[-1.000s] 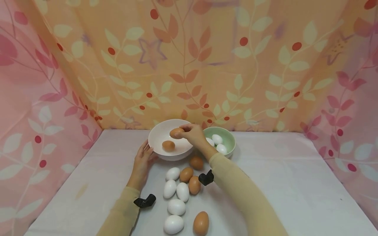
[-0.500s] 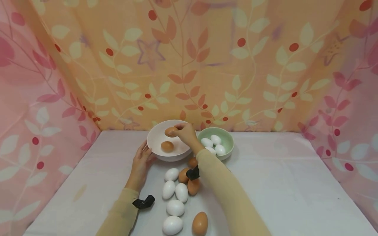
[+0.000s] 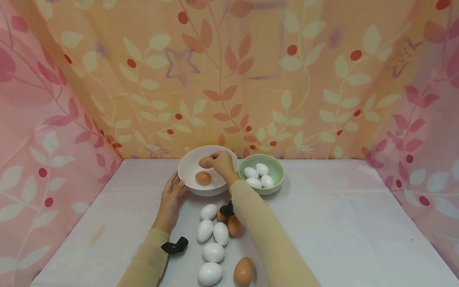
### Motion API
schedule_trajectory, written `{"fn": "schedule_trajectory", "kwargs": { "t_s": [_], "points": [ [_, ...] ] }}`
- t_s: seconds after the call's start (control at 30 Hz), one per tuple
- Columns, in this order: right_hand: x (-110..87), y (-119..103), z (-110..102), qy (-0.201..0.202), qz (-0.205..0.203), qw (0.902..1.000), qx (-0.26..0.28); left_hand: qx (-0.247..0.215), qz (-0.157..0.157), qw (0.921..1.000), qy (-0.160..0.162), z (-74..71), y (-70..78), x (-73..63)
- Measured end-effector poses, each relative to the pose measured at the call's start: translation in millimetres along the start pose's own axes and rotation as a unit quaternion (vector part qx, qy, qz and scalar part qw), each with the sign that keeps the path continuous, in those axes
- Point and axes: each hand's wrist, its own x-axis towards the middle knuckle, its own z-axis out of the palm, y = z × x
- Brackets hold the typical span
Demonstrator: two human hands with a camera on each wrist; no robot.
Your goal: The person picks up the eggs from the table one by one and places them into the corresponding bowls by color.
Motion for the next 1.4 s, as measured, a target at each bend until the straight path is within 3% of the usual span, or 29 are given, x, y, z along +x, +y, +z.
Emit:
{"fn": "schedule_trajectory", "kwargs": {
  "t_s": [0.83, 1.4],
  "points": [
    [0.8, 4.9, 8.0, -0.042, 0.04, 0.9969, -0.053, 0.006, -0.012, 0.9999, 0.009, 0.1, 0.3, -2.5],
    [2.0, 2.5, 8.2, -0.076, 0.051, 0.9918, -0.089, 0.014, 0.0, 0.9998, 0.012, 0.2, 0.1, -0.6]
  ]
}}
